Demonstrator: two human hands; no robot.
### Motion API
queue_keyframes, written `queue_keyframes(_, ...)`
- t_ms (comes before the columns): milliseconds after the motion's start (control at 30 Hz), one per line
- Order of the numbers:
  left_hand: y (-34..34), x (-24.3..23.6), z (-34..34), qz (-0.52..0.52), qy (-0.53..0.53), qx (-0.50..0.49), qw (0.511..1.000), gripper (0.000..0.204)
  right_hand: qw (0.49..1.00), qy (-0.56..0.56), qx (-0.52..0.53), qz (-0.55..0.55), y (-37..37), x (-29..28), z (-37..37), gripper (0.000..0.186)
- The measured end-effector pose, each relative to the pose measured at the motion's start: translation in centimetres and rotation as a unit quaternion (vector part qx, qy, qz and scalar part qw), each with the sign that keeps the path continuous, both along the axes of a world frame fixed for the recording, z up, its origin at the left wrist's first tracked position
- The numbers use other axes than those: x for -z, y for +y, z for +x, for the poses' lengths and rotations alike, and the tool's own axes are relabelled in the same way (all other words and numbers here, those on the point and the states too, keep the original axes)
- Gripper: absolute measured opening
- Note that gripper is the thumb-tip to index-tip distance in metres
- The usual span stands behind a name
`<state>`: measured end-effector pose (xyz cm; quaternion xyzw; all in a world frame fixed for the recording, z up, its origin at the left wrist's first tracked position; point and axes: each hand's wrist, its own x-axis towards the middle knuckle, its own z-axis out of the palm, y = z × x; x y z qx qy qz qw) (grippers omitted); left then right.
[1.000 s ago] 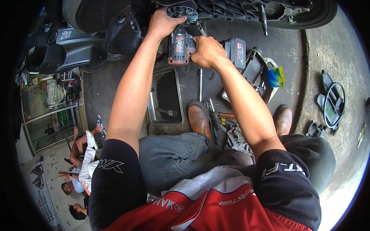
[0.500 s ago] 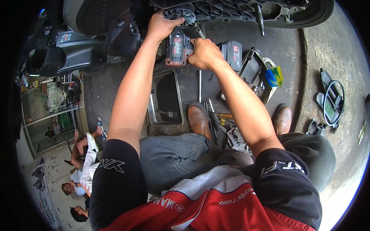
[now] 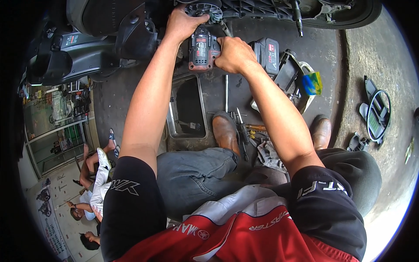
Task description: Replacing the CVT drive belt and servicing the clutch assembly on a motorcycle.
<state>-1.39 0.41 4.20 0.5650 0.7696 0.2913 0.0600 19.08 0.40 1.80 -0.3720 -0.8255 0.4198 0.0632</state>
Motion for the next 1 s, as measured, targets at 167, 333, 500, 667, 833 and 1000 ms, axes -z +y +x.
queue_keyframes(167, -0.1, 0.0, 0.0, 0.003, 0.0, -0.002, 1.0, 0.059, 1.0, 0.004, 0.005, 0.008, 0.0, 0.6, -0.1, 0.041)
queue_keyframes(333, -0.3, -0.3, 0.0, 0.0, 0.001, -0.011, 1.0, 0.063, 1.0, 0.011, -0.006, -0.009, 0.0, 0.6, -0.3, 0.041)
queue_keyframes(500, 0.1, -0.9, 0.9, -0.013, 0.005, -0.019, 1.0, 0.048, 0.999, 0.035, 0.035, 0.0, -0.1, 1.5, -0.4, 0.041)
queue_keyframes(667, -0.5, -1.1, 0.4, -0.007, 0.028, -0.005, 1.0, 0.069, 1.0, 0.001, 0.01, -0.003, -0.3, -0.3, -0.1, 0.044)
queue_keyframes(833, -0.1, -1.3, 0.7, -0.029, 0.012, -0.004, 1.0, 0.068, 1.0, -0.006, 0.0, 0.0, 0.2, -0.1, 0.2, 0.045)
queue_keyframes(1000, -0.4, -1.3, 0.6, -0.024, 0.027, -0.006, 0.999, 0.067, 1.0, 0.009, 0.005, 0.002, -0.2, 0.1, 0.0, 0.041)
